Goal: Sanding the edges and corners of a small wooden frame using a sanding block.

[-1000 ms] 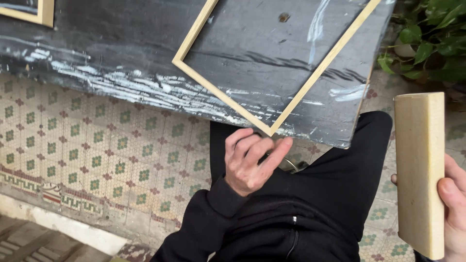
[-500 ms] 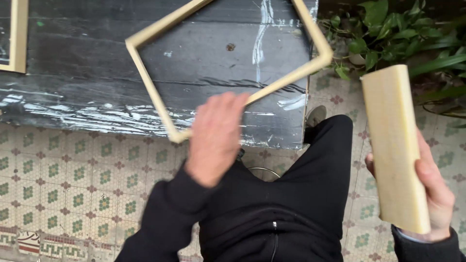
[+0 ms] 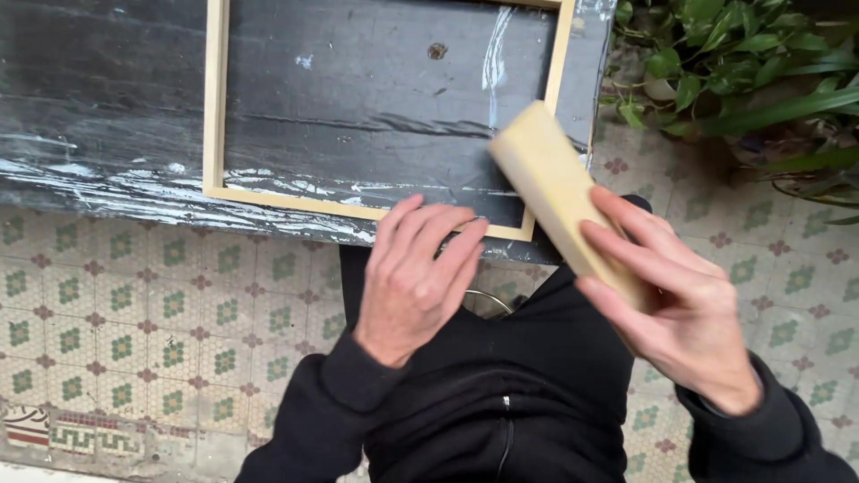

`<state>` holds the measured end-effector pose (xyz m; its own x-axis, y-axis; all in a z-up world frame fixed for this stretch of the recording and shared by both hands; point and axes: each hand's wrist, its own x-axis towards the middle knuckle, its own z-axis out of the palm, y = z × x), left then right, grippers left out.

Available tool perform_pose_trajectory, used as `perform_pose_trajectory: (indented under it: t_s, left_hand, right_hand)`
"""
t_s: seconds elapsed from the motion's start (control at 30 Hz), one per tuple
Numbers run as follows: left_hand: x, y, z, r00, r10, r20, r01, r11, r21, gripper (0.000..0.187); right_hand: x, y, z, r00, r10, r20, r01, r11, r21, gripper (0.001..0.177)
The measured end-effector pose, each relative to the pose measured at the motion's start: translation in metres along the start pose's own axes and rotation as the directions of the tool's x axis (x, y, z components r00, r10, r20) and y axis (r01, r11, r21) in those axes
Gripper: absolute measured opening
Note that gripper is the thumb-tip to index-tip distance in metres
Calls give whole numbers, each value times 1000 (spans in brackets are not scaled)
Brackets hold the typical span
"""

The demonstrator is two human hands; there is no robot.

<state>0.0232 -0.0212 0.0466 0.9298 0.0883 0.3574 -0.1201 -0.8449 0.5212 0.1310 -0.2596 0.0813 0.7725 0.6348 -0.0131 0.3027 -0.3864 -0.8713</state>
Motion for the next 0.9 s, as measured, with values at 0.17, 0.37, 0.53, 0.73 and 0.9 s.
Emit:
perform_pose_trajectory:
  t_s: [0.17, 0.37, 0.53, 0.73, 0.9]
  left_hand:
    - [0, 1, 16, 1000, 12, -20, -13, 998, -54, 30]
    - [-1, -1, 22, 997, 10, -82, -20, 993, -117, 25]
    - [0, -4, 30, 985, 53, -164, -71, 991, -109, 25]
    - [-3, -9, 27, 978, 38, -204, -53, 996, -69, 26]
    - [-4, -11, 28, 979, 40, -200, -56, 996, -74, 28]
  right_hand:
    - [26, -14, 16, 958, -257, 128, 284, 914, -288, 55]
    - [31, -25, 16, 952, -221, 213, 297, 839, -457, 58]
    - [24, -17, 4, 978, -157, 137, 206, 828, -521, 56]
    - [19, -19, 6, 978, -188, 88, 204, 794, -573, 54]
    - [19, -24, 19, 975, -177, 130, 220, 805, -551, 53]
